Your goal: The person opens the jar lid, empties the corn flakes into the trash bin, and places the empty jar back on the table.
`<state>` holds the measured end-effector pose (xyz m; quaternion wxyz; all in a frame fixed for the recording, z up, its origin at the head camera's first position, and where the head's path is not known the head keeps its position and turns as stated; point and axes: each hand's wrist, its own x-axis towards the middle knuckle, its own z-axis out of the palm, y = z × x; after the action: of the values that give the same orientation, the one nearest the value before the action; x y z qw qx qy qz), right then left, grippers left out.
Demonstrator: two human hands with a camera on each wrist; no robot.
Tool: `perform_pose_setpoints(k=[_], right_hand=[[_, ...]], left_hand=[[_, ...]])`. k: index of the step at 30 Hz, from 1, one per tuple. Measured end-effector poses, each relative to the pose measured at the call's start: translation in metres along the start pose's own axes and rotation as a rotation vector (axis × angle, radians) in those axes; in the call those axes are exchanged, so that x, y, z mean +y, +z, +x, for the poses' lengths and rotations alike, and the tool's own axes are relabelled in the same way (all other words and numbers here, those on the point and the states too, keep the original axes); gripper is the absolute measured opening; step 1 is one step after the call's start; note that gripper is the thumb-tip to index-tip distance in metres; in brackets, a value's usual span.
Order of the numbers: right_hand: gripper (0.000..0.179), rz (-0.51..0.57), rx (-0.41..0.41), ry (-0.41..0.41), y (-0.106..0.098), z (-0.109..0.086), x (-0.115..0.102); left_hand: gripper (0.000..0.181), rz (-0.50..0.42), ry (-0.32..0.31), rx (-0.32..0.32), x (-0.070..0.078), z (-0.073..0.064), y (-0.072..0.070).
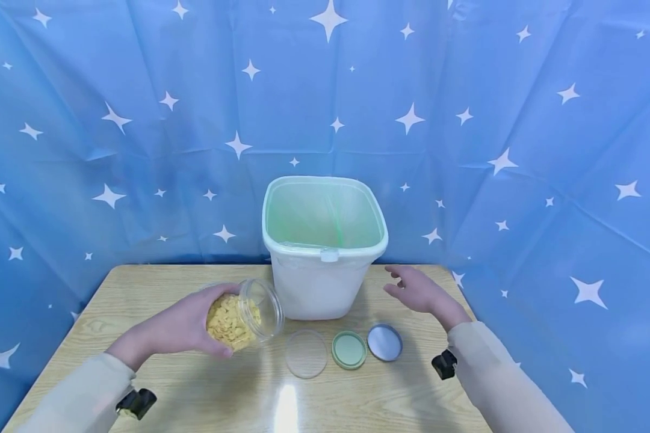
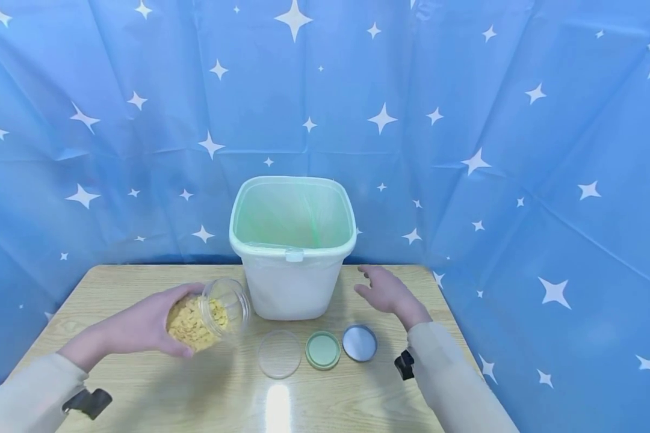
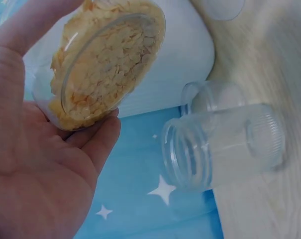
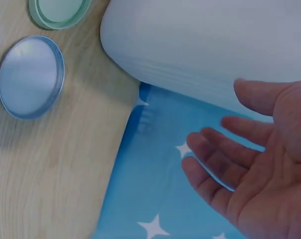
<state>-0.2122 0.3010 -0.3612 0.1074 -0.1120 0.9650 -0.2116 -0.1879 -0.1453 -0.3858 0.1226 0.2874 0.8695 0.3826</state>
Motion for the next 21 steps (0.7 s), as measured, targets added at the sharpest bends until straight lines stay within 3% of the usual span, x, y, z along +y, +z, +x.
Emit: perform_pose_setpoints(k=[6,10,17,21], right_hand=[[0.049,-0.047,0.045,-0.029,-0.013,0.000,-0.003],[0.046,-0.053,0.012,-0.031,-0.026,-0.002,-0.006],[0.051,0.135,-0.150,0.036,-0.048,-0.004,-0.011],[0.053,0.219,-0.196,0.060,-0.058,0.000,-0.010]], left_hand=[[0.100,-0.014,-0.009,0.004,0.003,0.002,-0.015],[0.101,-0.005,-0.009,0.016,0.007,0.002,-0.025],[0.107,0.069,-0.031,0.013,0.017,0.003,-0.041],[0.106,0.095,-0.028,0.013,0.022,0.003,-0.053]])
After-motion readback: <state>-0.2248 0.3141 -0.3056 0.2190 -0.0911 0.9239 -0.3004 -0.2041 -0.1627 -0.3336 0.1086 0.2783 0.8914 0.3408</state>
